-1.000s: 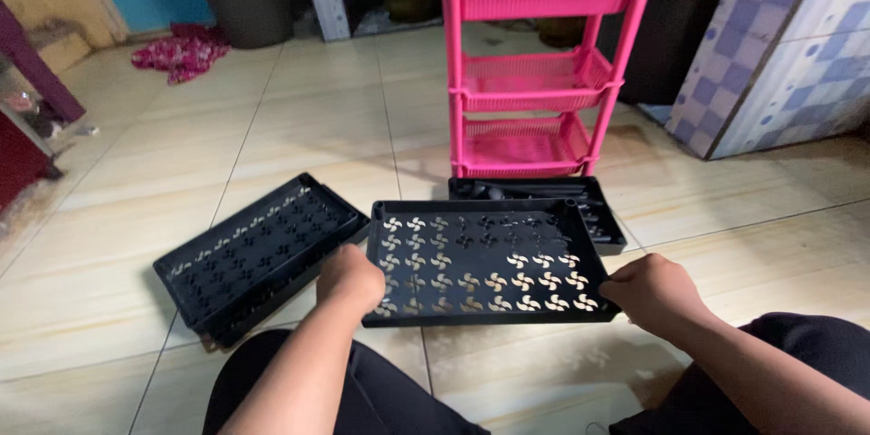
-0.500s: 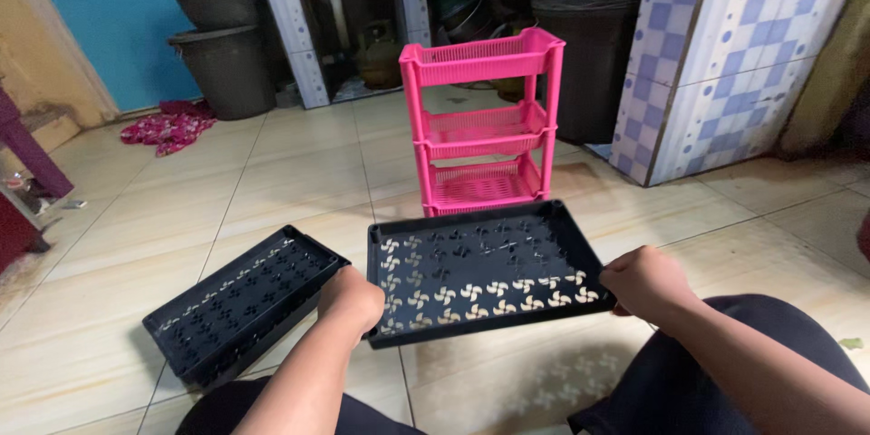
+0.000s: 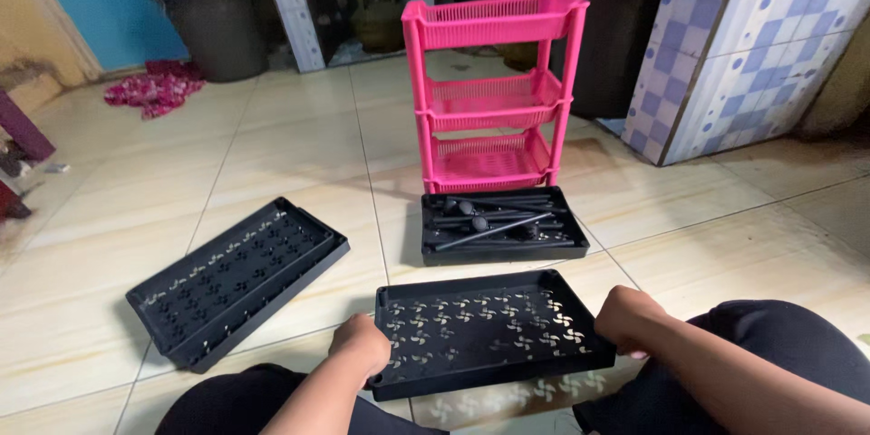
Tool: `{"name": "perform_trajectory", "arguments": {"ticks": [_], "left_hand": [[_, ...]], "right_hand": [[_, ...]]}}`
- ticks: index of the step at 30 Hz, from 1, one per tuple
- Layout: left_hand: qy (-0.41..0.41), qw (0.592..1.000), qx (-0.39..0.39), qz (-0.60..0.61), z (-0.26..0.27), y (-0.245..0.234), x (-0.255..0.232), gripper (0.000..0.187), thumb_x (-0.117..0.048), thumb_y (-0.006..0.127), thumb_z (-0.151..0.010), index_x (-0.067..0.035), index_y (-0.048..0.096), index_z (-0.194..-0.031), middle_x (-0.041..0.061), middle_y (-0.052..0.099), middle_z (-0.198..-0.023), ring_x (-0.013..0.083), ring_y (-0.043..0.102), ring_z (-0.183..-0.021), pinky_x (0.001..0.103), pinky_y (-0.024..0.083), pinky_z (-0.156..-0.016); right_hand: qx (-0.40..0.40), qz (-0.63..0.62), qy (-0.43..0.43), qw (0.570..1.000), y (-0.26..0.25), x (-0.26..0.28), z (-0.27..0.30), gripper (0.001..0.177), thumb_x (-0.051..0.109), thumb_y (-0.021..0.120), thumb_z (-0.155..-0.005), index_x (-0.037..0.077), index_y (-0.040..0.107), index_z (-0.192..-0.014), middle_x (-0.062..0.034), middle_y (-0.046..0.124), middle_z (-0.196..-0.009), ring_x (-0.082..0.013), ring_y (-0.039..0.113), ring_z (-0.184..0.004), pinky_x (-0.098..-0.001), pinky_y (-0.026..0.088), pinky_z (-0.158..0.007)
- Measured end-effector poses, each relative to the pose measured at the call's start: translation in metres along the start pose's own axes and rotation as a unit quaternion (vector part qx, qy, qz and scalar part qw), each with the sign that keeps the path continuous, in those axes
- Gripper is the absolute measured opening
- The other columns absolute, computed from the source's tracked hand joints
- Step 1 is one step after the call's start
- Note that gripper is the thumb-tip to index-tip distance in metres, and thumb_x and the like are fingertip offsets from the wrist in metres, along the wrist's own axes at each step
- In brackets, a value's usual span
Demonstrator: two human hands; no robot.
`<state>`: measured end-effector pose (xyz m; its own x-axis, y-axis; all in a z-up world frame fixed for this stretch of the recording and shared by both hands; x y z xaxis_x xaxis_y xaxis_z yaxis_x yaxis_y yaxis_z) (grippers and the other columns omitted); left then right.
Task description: The person assembles a pink plastic three-tier rack by inserting vertical poles into the basket corners and stacking the tiers. They then attach black caster wheels to a black plastic base tray.
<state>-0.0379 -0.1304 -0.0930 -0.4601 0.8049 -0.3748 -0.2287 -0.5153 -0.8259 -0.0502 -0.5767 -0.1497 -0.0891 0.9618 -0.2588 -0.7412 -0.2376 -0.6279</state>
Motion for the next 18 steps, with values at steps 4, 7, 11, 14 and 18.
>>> {"name": "perform_trajectory", "arguments": {"ticks": [4, 7, 11, 14, 18], "left_hand": [[0.007, 1.000, -0.020, 0.002, -0.019, 0.024, 0.006, 0.029, -0.008, 0.060, -0.096, -0.004, 0.066, -0.124, 0.018, 0.066, -0.134, 0.0343, 0.066, -0.123, 0.040, 0.057, -0.100], [-0.023, 1.000, -0.005, -0.004, -0.025, 0.032, 0.004, 0.028, -0.009, 0.063, -0.095, -0.005, 0.065, -0.123, 0.017, 0.067, -0.132, 0.0341, 0.066, -0.123, 0.040, 0.057, -0.101], [-0.018, 1.000, -0.009, -0.005, -0.018, 0.025, -0.001, 0.025, -0.009, 0.063, -0.094, -0.005, 0.069, -0.118, 0.018, 0.070, -0.128, 0.0336, 0.067, -0.123, 0.040, 0.057, -0.101], [-0.037, 0.999, 0.007, 0.014, -0.009, 0.010, -0.011, 0.029, -0.015, 0.066, -0.094, -0.007, 0.065, -0.121, 0.015, 0.068, -0.130, 0.0320, 0.065, -0.125, 0.041, 0.055, -0.103], [-0.040, 0.996, -0.080, 0.029, 0.008, -0.005, -0.026, 0.049, -0.016, 0.075, -0.086, -0.009, 0.054, -0.130, 0.015, 0.056, -0.132, 0.0339, 0.058, -0.125, 0.043, 0.053, -0.100]], "right_hand": [[0.000, 0.090, -0.053, 0.994, 0.014, 0.000, -0.051, 0.032, 0.043, 0.072, -0.097, 0.012, 0.077, -0.093, -0.0079, 0.075, -0.091, -0.0224, 0.066, -0.076, -0.0322, 0.054, -0.069], [-0.010, 0.198, -0.118, 0.973, 0.020, 0.006, -0.081, 0.032, 0.046, 0.078, -0.092, 0.014, 0.076, -0.091, -0.0090, 0.074, -0.092, -0.0236, 0.063, -0.075, -0.0346, 0.051, -0.067], [0.026, -0.367, 0.137, 0.920, 0.022, -0.004, -0.103, 0.020, 0.026, 0.081, -0.083, 0.007, 0.086, -0.078, -0.0110, 0.087, -0.079, -0.0142, 0.083, -0.065, -0.0288, 0.064, -0.055], [0.055, -0.378, 0.197, 0.903, -0.010, -0.016, -0.101, 0.024, 0.028, 0.090, -0.087, 0.008, 0.078, -0.087, -0.0108, 0.079, -0.080, -0.0209, 0.079, -0.071, -0.0353, 0.069, -0.058], [-0.228, -0.220, 0.085, 0.945, -0.091, -0.025, -0.088, 0.044, 0.056, 0.075, -0.083, 0.013, 0.081, -0.081, -0.0043, 0.079, -0.075, -0.0205, 0.076, -0.068, -0.0357, 0.059, -0.065]]}}
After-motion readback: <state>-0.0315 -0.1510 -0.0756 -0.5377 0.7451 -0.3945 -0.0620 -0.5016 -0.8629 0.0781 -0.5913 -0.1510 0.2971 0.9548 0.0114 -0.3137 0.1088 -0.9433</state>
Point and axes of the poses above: each hand's wrist, its own z-axis away from the middle knuckle, its own y-axis out of the palm, x = y × z, the point moved 3 cm from there along -z, towards the middle knuckle
